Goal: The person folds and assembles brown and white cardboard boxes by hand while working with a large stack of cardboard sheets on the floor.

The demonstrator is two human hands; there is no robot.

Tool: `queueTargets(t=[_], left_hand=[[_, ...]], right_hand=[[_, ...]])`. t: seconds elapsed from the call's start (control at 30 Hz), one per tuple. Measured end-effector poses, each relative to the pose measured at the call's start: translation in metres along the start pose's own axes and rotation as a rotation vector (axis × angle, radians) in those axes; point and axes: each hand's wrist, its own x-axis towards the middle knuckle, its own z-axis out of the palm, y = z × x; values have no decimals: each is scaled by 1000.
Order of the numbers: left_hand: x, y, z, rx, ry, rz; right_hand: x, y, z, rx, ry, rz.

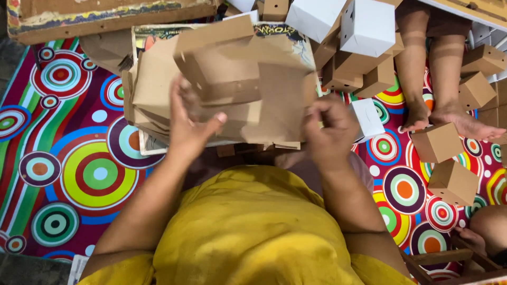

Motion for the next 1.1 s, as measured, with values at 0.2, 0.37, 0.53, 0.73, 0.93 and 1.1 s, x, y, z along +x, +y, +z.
queueTargets(t=[0.2,0.37,0.53,0.73,0.93,1.1], left_hand=[[39,-17,-26,-128,50,104],[58,-4,-12,-131,-4,-85],[68,-61,10,-112,-17,-350],[40,13,36,34,30,-509],[51,-12,26,-69,101,-486],[65,-45,16,-289,193,-507]], right_hand=[[17,44,-36,443,264,326],[30,107,-44,632,248,563],[49,77,-21,-303,133,18],[-2,51,39,-528,-219,-444],[-18,75,64,-609,-210,-502],[6,90,32,-444,-270,-229]])
